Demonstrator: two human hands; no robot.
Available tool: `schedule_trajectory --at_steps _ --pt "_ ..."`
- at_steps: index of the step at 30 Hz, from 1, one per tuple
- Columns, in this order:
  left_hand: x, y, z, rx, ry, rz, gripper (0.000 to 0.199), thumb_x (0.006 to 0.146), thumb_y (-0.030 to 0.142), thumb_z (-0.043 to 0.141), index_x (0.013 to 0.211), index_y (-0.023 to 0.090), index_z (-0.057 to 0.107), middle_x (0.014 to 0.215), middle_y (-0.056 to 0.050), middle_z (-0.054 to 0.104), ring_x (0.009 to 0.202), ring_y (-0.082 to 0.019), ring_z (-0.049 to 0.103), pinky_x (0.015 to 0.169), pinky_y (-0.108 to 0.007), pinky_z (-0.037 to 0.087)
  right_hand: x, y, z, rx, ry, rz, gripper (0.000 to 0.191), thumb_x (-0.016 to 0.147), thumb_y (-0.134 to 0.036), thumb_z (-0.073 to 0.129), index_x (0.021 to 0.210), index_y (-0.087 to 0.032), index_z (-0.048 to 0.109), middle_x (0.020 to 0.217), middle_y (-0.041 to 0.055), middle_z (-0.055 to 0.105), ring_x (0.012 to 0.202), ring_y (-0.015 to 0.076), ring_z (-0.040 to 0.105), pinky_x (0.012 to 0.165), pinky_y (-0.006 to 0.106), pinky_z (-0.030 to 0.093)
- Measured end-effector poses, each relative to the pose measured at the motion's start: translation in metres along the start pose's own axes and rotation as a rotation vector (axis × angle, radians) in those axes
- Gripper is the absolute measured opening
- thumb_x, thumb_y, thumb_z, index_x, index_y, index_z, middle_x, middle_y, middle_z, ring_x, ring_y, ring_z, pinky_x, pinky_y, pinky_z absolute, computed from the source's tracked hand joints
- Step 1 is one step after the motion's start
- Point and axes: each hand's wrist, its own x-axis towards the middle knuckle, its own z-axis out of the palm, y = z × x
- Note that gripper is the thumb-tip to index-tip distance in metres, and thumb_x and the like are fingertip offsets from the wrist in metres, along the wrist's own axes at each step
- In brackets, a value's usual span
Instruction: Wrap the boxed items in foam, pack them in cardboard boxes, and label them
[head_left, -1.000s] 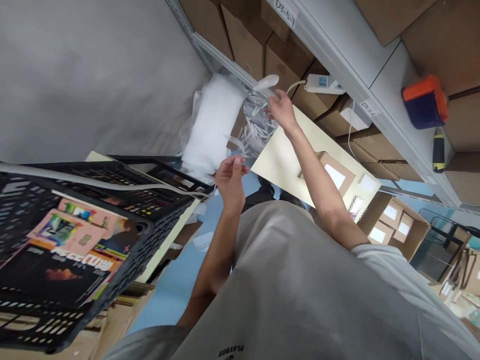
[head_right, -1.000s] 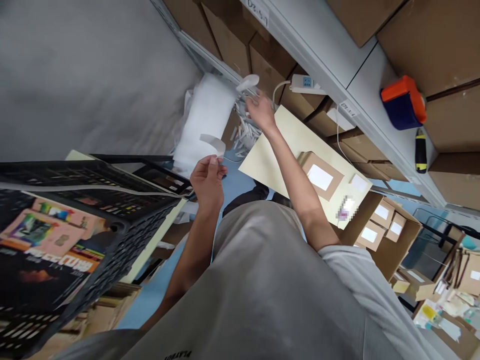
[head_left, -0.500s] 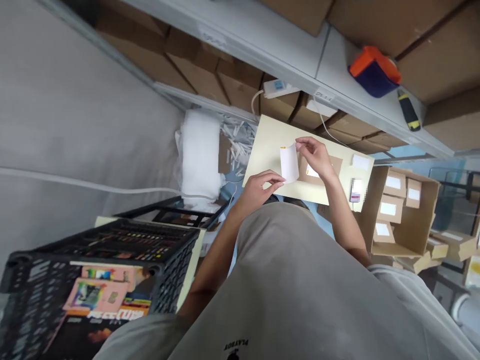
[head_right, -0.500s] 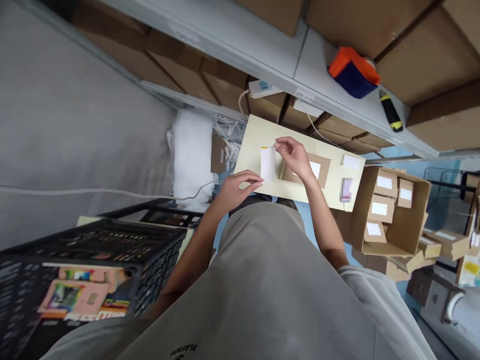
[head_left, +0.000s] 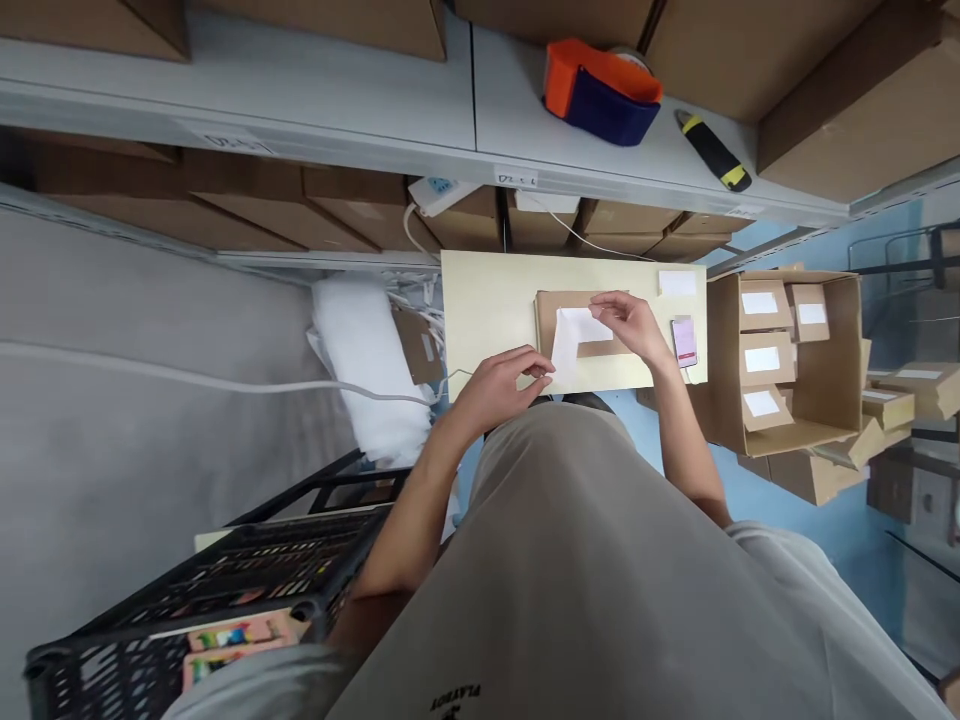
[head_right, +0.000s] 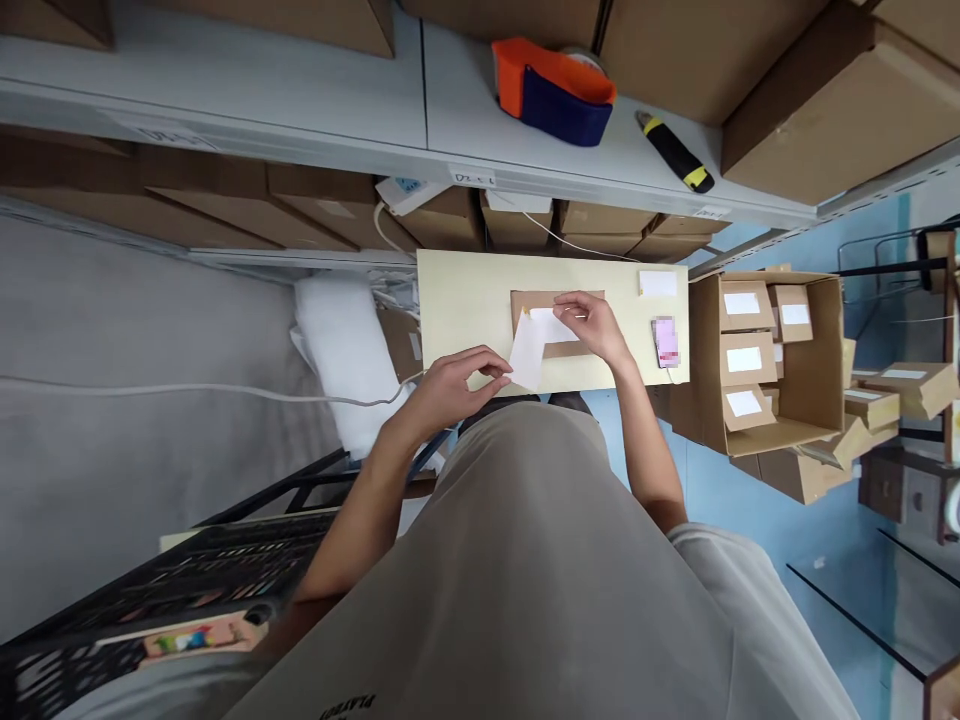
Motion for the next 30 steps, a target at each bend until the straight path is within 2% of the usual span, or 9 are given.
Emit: schedule_trajectory --at_steps 8,12,17,21,26,30 --pt "0.011 0.026 0.023 0.076 0.025 -0.058 0.015 0.101 0.025 0.064 0.104 0.027 0.078 0.101 -0.003 0.083 0.092 -0.022 0.078 0.088 -0.035 0.061 0.017 0.032 -0.019 -0.056 -0.165 -0.001 0.033 0.084 -0.056 0.092 0.096 -0.024 0.089 0.103 0.0066 0.087 0.093 0.0221 0.075 0.096 0.042 0.063" --pt "0.019 0.043 0.037 0.111 0.03 -0.039 0.018 0.101 0.021 0.062 0.104 0.027 0.077 0.101 -0.004 0.083 0.095 -0.022 0.078 0.088 -0.035 0.06 0.03 0.04 -0.025 -0.029 -0.269 -0.016 0.033 0.085 -0.054 0.092 0.099 -0.024 0.091 0.107 0.0067 0.087 0.092 0.021 0.075 0.094 0.04 0.063" --pt "0.032 0.057 0.055 0.133 0.032 -0.035 0.019 0.098 0.017 0.063 0.104 0.027 0.078 0.099 -0.003 0.082 0.093 -0.022 0.077 0.087 -0.036 0.06 0.037 0.045 -0.039 0.054 -0.355 -0.058 0.034 0.09 -0.057 0.085 0.102 -0.026 0.09 0.112 0.0068 0.088 0.099 0.0238 0.077 0.098 0.043 0.063" --pt "0.041 0.062 0.065 0.156 0.032 -0.053 0.019 0.096 0.017 0.063 0.103 0.027 0.078 0.098 -0.003 0.081 0.092 -0.022 0.076 0.087 -0.035 0.06 0.035 0.051 -0.047 0.076 -0.392 -0.057 0.037 0.088 -0.061 0.085 0.093 -0.024 0.085 0.104 0.006 0.086 0.094 0.0227 0.075 0.094 0.041 0.062" --pt "0.05 0.058 0.068 0.218 0.031 -0.112 0.021 0.099 0.02 0.06 0.107 0.026 0.078 0.101 -0.003 0.08 0.092 -0.021 0.076 0.089 -0.035 0.06 0.027 0.065 -0.058 0.047 -0.341 -0.026 0.041 0.085 -0.064 0.084 0.09 -0.024 0.08 0.099 0.0062 0.083 0.091 0.023 0.072 0.089 0.04 0.06" --pt "0.061 0.025 0.068 0.299 0.078 -0.297 0.023 0.102 0.023 0.059 0.116 0.026 0.078 0.111 -0.005 0.084 0.094 -0.022 0.078 0.092 -0.035 0.061 0.019 0.074 -0.072 -0.064 -0.194 -0.003 0.032 0.09 -0.055 0.08 0.088 -0.023 0.08 0.096 0.0071 0.082 0.087 0.0238 0.071 0.087 0.04 0.058"
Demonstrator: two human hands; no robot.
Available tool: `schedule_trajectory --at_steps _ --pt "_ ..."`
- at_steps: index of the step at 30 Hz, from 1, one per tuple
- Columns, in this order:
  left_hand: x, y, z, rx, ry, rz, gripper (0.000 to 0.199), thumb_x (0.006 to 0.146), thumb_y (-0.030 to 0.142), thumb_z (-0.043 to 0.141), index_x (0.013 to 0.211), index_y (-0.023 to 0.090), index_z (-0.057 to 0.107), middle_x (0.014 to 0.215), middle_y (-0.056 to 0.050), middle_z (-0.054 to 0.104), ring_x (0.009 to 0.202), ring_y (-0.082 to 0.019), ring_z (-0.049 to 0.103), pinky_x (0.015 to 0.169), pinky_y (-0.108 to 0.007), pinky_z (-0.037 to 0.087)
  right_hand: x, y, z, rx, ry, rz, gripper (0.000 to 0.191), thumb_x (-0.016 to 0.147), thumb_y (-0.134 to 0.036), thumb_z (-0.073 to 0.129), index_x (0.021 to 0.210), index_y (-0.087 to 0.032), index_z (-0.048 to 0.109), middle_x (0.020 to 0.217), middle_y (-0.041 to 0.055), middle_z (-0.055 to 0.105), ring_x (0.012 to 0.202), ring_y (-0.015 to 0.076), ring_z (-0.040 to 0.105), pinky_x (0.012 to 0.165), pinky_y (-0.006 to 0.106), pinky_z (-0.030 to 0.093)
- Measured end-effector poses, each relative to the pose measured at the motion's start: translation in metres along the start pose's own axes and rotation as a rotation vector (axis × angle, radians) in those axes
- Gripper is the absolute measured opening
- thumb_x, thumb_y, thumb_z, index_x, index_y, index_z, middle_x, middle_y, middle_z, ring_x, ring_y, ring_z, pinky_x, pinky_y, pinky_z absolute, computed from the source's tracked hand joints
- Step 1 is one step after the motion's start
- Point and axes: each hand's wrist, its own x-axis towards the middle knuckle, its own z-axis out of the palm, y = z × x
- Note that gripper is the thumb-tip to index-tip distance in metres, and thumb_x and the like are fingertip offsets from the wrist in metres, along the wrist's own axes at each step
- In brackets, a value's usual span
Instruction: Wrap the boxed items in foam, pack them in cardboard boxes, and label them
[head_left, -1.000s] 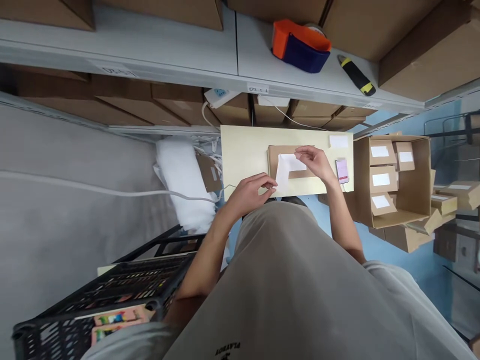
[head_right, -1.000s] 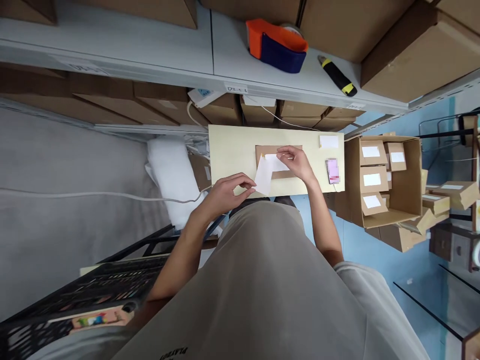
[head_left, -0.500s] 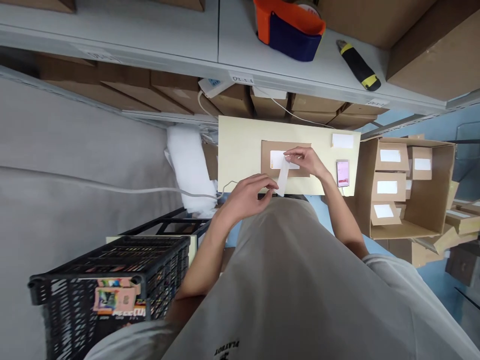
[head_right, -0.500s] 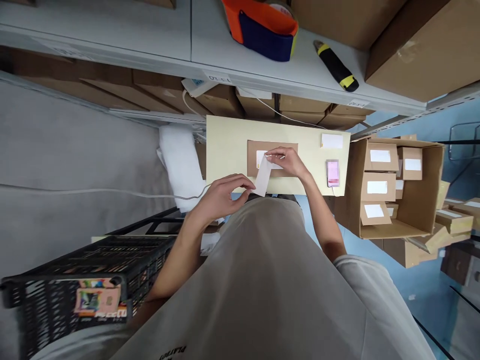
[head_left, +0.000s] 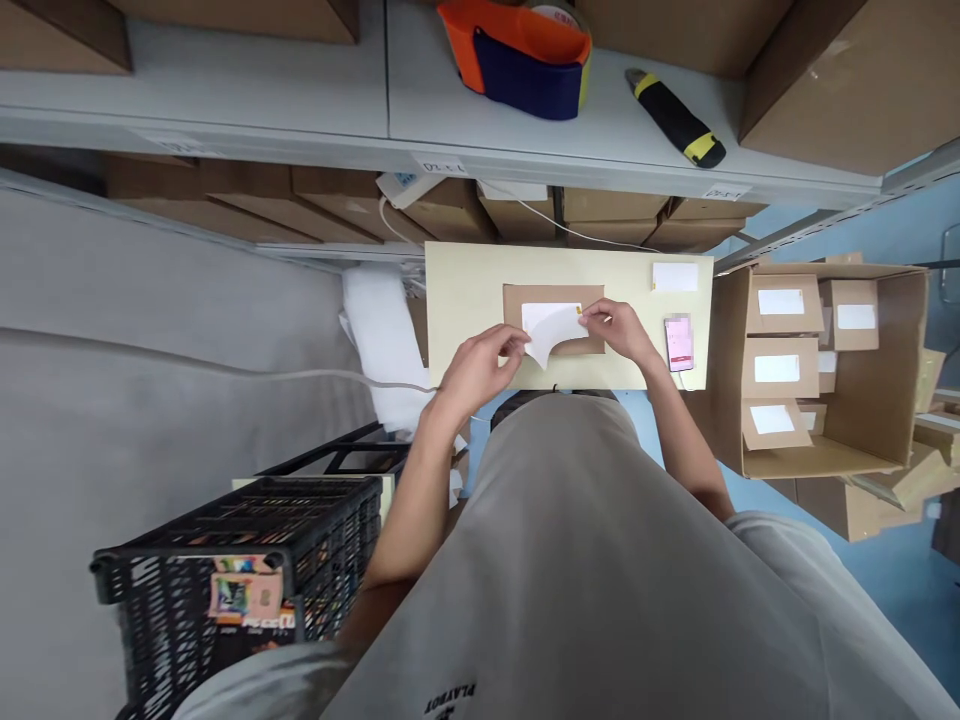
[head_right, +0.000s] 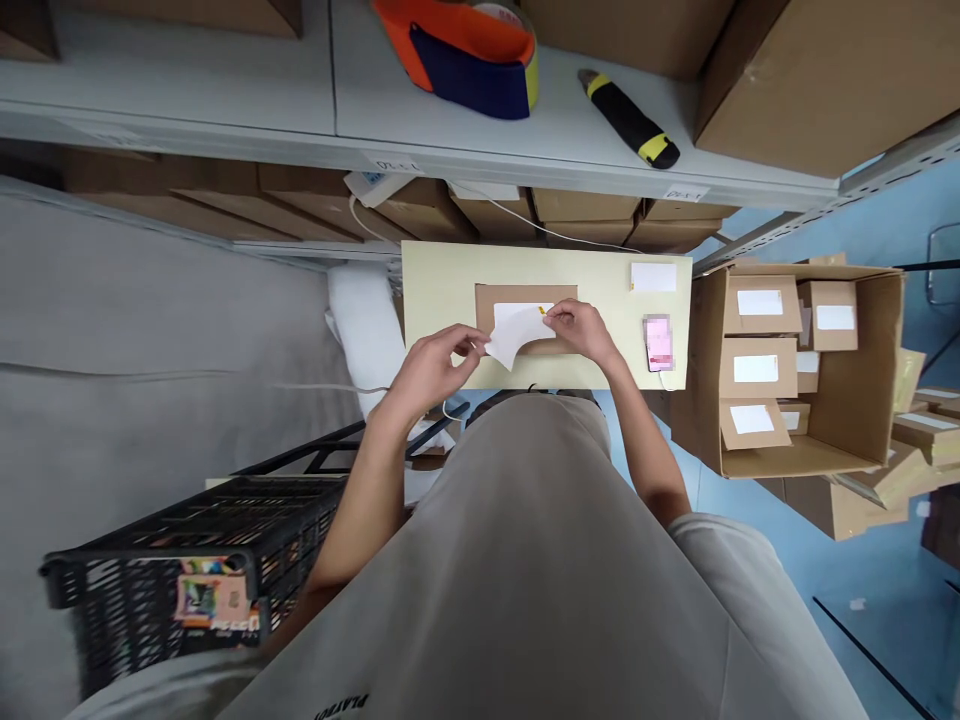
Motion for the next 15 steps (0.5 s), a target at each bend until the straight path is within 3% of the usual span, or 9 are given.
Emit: schedule_trajectory --at_steps 6,10,15 --pt "0.029 -0.051 0.044 -0.099 0.179 -0.284 0.036 0.094 0.023 0.076 0.13 0.023 0.077 0.135 -0.01 0.083 0.091 -0.024 0.079 0.095 -0.039 0.063 -0.023 -0.004 -0.001 -0.117 0.133 -0.026 0.024 0.097 -0.045 0.076 0.088 -0.024 0.08 0.098 0.0066 0.08 0.083 0.0216 0.067 0.084 0.039 0.057" --pt "0.032 -0.066 0.067 -0.351 0.234 -0.33 0.034 0.093 0.034 0.079 0.125 0.02 0.08 0.126 -0.012 0.085 0.09 -0.023 0.079 0.094 -0.039 0.064 -0.044 -0.019 0.009 -0.089 0.102 -0.052 0.027 0.101 -0.049 0.075 0.09 -0.024 0.08 0.097 0.0056 0.077 0.084 0.021 0.067 0.082 0.038 0.057" --pt "0.028 -0.074 0.077 -0.624 0.233 -0.305 0.047 0.089 0.057 0.086 0.116 0.019 0.083 0.103 -0.01 0.085 0.085 -0.021 0.076 0.088 -0.037 0.066 -0.067 -0.041 0.017 -0.029 0.027 -0.092 0.036 0.103 -0.059 0.075 0.093 -0.026 0.083 0.098 0.0059 0.077 0.087 0.0217 0.068 0.079 0.038 0.056"
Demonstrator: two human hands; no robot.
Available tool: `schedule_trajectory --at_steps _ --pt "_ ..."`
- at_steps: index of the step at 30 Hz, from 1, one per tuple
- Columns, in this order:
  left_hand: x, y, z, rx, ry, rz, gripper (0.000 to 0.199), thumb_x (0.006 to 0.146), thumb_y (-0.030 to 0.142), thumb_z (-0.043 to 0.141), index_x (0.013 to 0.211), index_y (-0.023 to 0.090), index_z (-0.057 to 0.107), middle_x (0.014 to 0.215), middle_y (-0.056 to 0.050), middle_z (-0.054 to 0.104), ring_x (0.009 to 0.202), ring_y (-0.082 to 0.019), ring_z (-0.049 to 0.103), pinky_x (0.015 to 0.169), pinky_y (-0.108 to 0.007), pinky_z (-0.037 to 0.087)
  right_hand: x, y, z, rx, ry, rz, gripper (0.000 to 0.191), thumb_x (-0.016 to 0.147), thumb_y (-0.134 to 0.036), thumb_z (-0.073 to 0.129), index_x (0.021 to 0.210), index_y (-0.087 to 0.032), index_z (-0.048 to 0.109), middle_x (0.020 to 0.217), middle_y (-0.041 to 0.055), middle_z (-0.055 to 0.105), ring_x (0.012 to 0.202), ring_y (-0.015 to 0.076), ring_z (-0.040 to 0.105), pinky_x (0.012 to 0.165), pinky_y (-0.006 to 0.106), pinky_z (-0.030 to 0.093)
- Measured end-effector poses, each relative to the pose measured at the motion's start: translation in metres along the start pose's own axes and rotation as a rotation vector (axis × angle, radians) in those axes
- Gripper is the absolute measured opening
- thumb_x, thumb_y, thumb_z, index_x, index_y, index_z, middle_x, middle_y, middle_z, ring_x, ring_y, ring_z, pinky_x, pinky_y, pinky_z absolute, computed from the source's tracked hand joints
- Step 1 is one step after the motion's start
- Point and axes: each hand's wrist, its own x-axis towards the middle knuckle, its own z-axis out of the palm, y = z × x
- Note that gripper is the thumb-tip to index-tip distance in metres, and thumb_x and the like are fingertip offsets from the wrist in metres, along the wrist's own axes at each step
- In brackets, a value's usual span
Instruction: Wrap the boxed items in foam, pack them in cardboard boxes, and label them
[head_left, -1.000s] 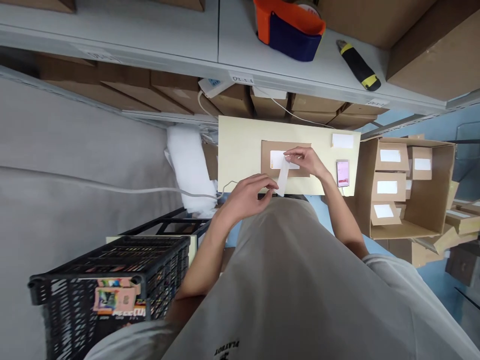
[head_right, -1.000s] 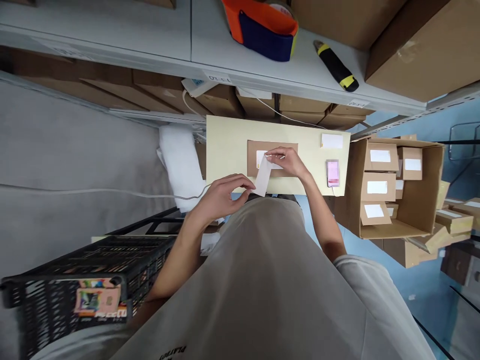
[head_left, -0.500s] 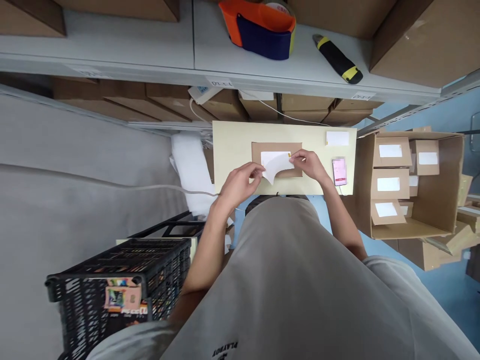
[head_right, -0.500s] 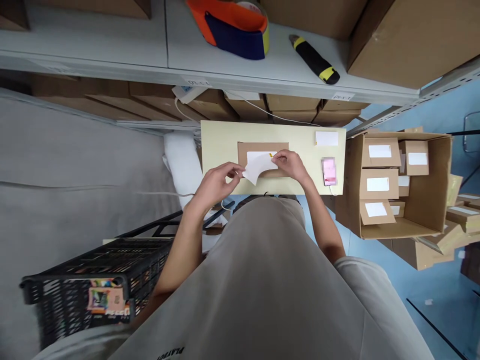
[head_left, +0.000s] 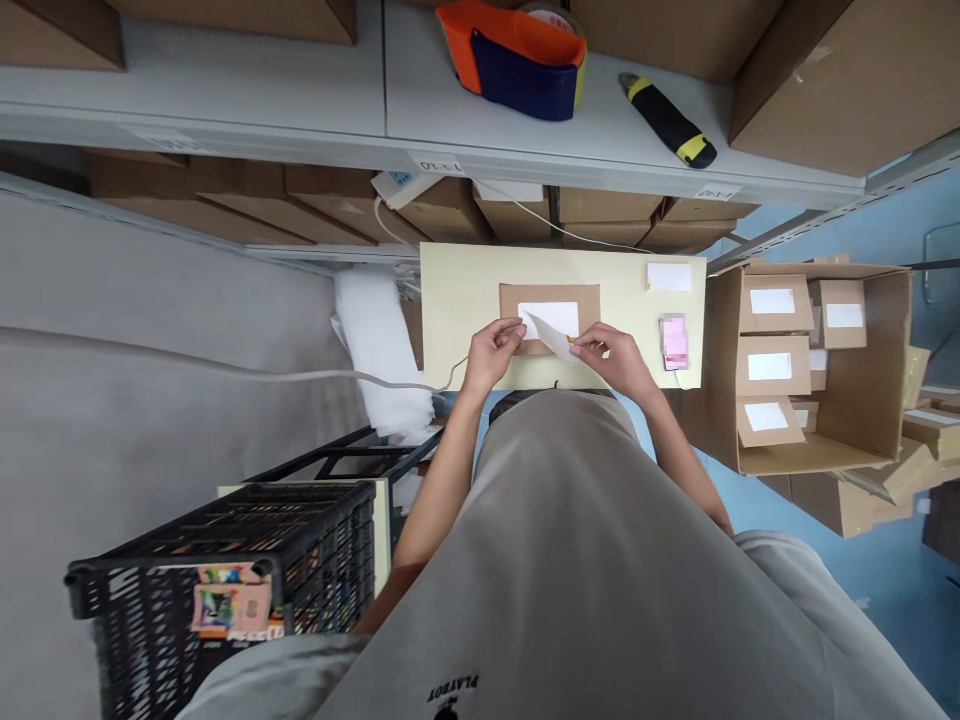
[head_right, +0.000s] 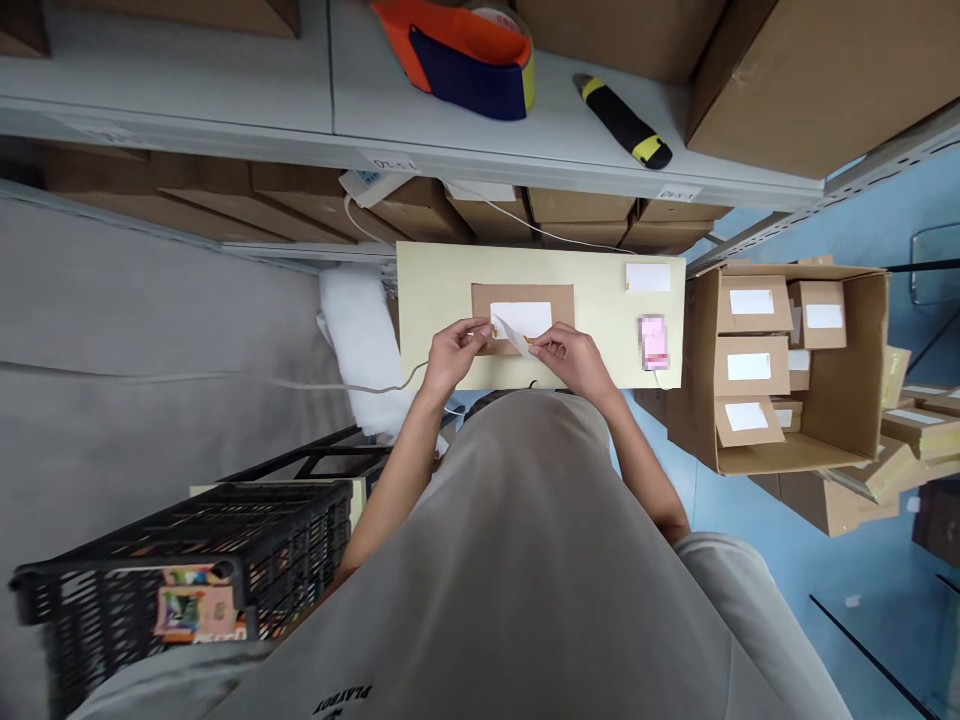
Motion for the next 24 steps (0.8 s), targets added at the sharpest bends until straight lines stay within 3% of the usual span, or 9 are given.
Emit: schedule_trajectory --at_steps 3,7,11,15,19,24 --pt "-0.002 -0.004 -0.001 -0.091 -0.015 -0.01 0.058 0.08 0.069 0.091 0.107 0.019 0.082 0.086 -0.006 0.079 0.075 -0.019 0.071 0.08 -0.036 0.064 -0.006 -0.008 0.001 0.01 -0.016 -0.008 0.038 0.103 -0.063 0.075 0.094 -0.026 0.084 0.099 0.0062 0.078 0.088 0.0225 0.069 0.079 0.039 0.056" --pt "-0.003 -0.007 -0.002 -0.151 -0.014 -0.018 0.059 0.075 0.072 0.095 0.097 0.019 0.08 0.075 -0.003 0.073 0.07 -0.018 0.068 0.074 -0.034 0.061 -0.007 -0.007 0.001 -0.005 0.03 0.013 0.038 0.101 -0.063 0.077 0.095 -0.026 0.084 0.1 0.0063 0.079 0.087 0.0222 0.069 0.08 0.039 0.057" --pt "-0.002 -0.011 -0.005 -0.132 0.008 -0.031 0.057 0.073 0.07 0.095 0.094 0.02 0.08 0.075 -0.003 0.074 0.068 -0.017 0.067 0.071 -0.033 0.06 0.004 0.012 0.003 -0.051 0.154 0.1 0.036 0.098 -0.06 0.078 0.095 -0.025 0.084 0.1 0.0066 0.082 0.082 0.0213 0.068 0.081 0.039 0.06" --pt "0.005 -0.014 -0.01 -0.036 -0.005 0.003 0.045 0.083 0.062 0.09 0.094 0.02 0.079 0.072 -0.002 0.072 0.067 -0.018 0.066 0.07 -0.033 0.057 0.028 0.039 0.006 -0.134 0.216 0.198 0.032 0.094 -0.055 0.079 0.091 -0.024 0.082 0.096 0.0064 0.084 0.081 0.0225 0.07 0.082 0.039 0.059" --pt "0.02 -0.012 -0.014 0.134 0.029 0.05 0.027 0.092 0.046 0.082 0.096 0.02 0.082 0.079 -0.003 0.076 0.067 -0.017 0.063 0.071 -0.032 0.051 0.057 0.06 0.006 -0.158 0.194 0.2 0.025 0.093 -0.047 0.077 0.088 -0.023 0.081 0.092 0.0054 0.084 0.084 0.0231 0.072 0.085 0.038 0.059" --pt "0.043 -0.011 -0.016 0.285 0.072 0.071 0.023 0.092 0.041 0.081 0.099 0.02 0.086 0.102 -0.007 0.084 0.074 -0.018 0.064 0.079 -0.033 0.052 0.082 0.076 0.004 -0.158 0.172 0.183 0.024 0.091 -0.044 0.078 0.089 -0.021 0.081 0.095 0.0062 0.085 0.087 0.0243 0.074 0.09 0.039 0.06"
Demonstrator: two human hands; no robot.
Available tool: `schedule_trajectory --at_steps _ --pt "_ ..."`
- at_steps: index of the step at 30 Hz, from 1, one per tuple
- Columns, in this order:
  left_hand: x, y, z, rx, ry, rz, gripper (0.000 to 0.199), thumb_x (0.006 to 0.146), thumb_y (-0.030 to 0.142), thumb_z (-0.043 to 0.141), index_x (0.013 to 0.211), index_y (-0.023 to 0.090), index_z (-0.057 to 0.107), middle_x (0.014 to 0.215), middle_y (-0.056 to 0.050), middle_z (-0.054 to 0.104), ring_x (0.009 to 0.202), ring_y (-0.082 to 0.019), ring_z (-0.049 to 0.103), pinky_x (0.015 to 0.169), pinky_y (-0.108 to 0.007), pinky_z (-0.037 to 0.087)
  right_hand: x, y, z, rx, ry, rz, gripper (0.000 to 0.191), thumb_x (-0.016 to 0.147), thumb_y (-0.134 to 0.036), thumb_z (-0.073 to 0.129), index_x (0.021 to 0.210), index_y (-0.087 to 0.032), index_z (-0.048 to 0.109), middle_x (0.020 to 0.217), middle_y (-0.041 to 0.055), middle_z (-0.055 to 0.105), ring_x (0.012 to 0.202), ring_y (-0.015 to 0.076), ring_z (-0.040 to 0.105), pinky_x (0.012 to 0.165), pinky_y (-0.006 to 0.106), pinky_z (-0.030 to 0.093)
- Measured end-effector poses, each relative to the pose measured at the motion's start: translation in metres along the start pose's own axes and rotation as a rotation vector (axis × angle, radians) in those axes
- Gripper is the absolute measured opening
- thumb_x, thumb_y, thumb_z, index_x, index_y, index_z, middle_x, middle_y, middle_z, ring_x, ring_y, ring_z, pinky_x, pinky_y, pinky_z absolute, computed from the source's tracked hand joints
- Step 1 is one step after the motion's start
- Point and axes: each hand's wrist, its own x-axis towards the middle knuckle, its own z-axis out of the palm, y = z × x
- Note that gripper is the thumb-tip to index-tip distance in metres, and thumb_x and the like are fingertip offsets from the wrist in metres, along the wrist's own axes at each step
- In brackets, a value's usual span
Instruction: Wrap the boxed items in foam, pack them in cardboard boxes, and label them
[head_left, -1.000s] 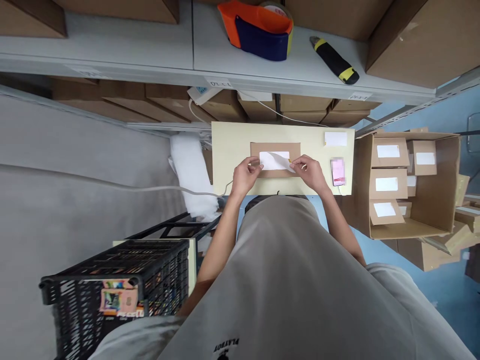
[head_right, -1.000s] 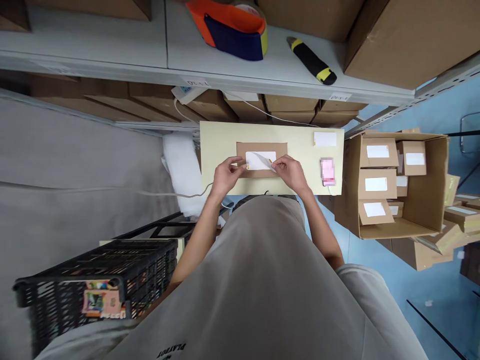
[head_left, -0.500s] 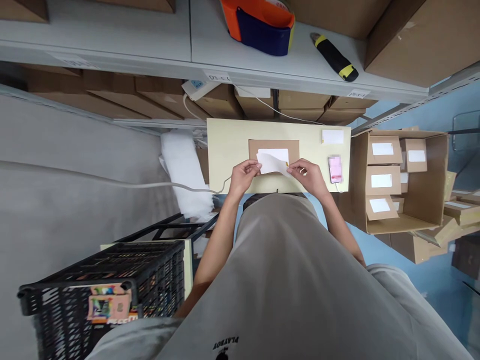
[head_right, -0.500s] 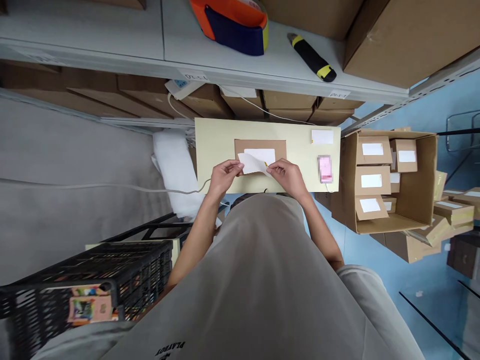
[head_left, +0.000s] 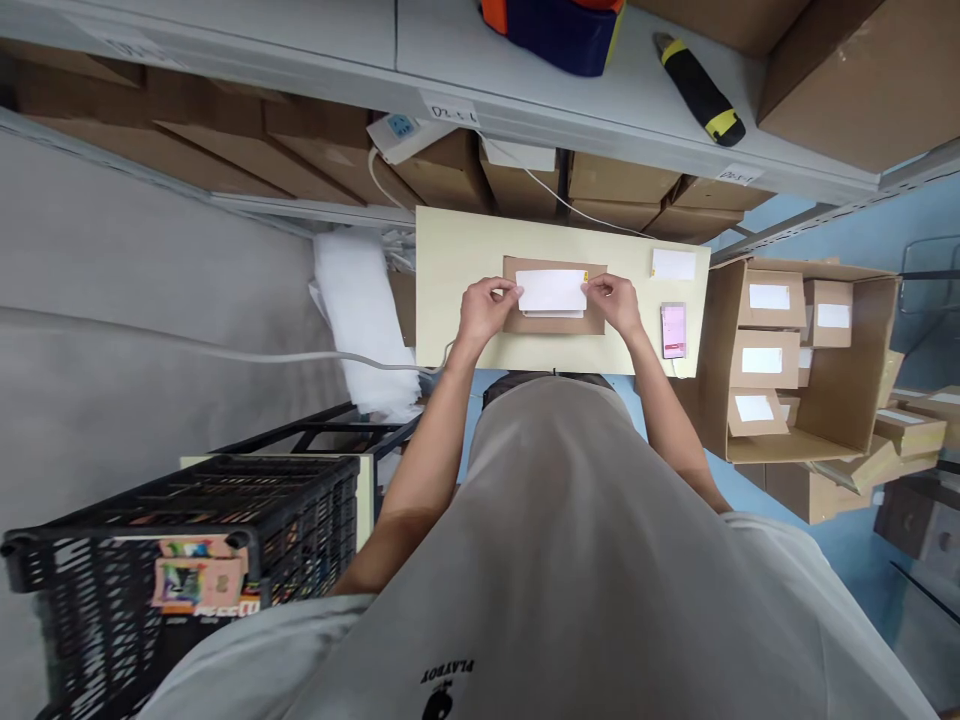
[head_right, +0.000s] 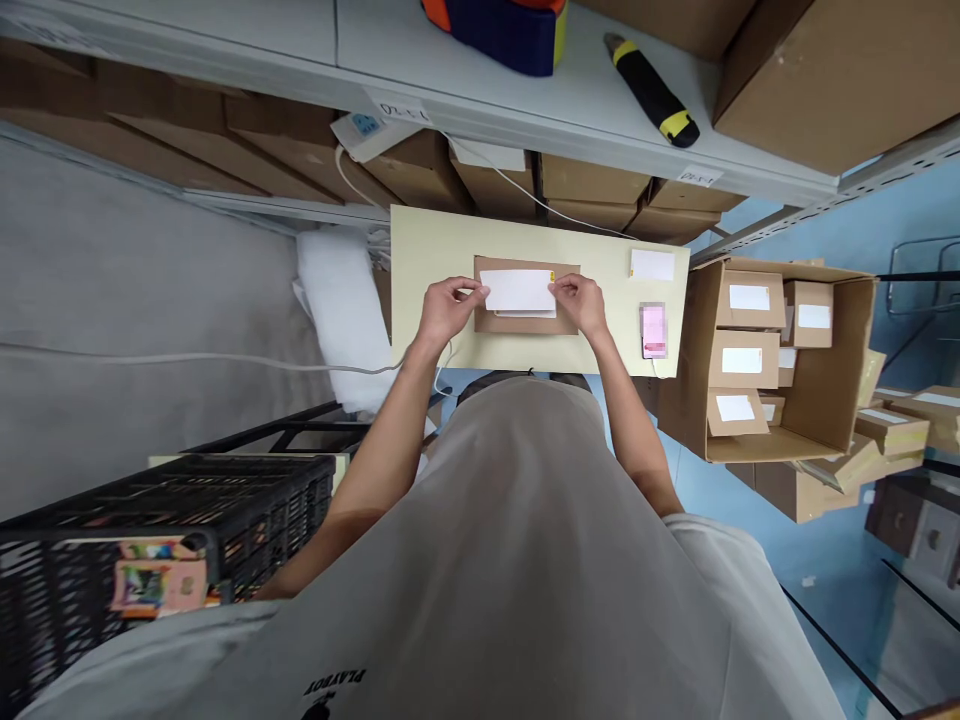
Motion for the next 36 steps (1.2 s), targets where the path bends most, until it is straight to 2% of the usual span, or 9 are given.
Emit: schedule_trajectory --at_steps 6,11,18,30,36 --pt "0.011 -0.013 0.008 -0.024 0.001 -0.002 0.02 0.089 0.039 0.083 0.095 0.02 0.087 0.101 -0.008 0.086 0.082 -0.021 0.068 0.081 -0.034 0.054 0.006 0.011 0.002 -0.005 -0.024 -0.009 0.024 0.091 -0.045 0.079 0.089 -0.021 0.082 0.097 0.0065 0.086 0.09 0.0254 0.074 0.091 0.04 0.062" --pt "0.013 -0.024 0.017 -0.059 -0.001 -0.028 0.016 0.087 0.037 0.085 0.089 0.021 0.087 0.096 -0.007 0.087 0.082 -0.023 0.07 0.082 -0.036 0.056 0.004 0.023 0.008 -0.004 -0.045 0.038 0.02 0.091 -0.041 0.08 0.087 -0.022 0.08 0.097 0.0069 0.085 0.091 0.0262 0.076 0.092 0.041 0.062" --pt "0.016 -0.033 0.027 -0.062 -0.003 -0.052 0.012 0.084 0.034 0.088 0.086 0.021 0.086 0.096 -0.008 0.085 0.084 -0.023 0.07 0.088 -0.038 0.058 0.005 0.039 0.014 -0.022 -0.056 0.073 0.019 0.091 -0.041 0.078 0.088 -0.023 0.08 0.098 0.0055 0.084 0.09 0.0238 0.073 0.094 0.04 0.061" --pt "0.016 -0.045 0.031 -0.062 0.0 -0.051 0.016 0.084 0.038 0.085 0.086 0.022 0.084 0.09 -0.006 0.079 0.08 -0.02 0.065 0.086 -0.035 0.056 0.005 0.043 0.024 -0.056 -0.032 0.06 0.018 0.093 -0.039 0.076 0.088 -0.022 0.08 0.1 0.0061 0.08 0.088 0.0216 0.069 0.092 0.037 0.059" --pt "0.015 -0.046 0.032 -0.066 0.001 -0.037 0.012 0.084 0.034 0.084 0.083 0.022 0.084 0.088 -0.005 0.075 0.079 -0.02 0.063 0.086 -0.035 0.054 0.006 0.045 0.025 -0.095 -0.031 0.053 0.024 0.094 -0.046 0.076 0.088 -0.023 0.079 0.101 0.0063 0.08 0.088 0.0217 0.068 0.091 0.037 0.059"
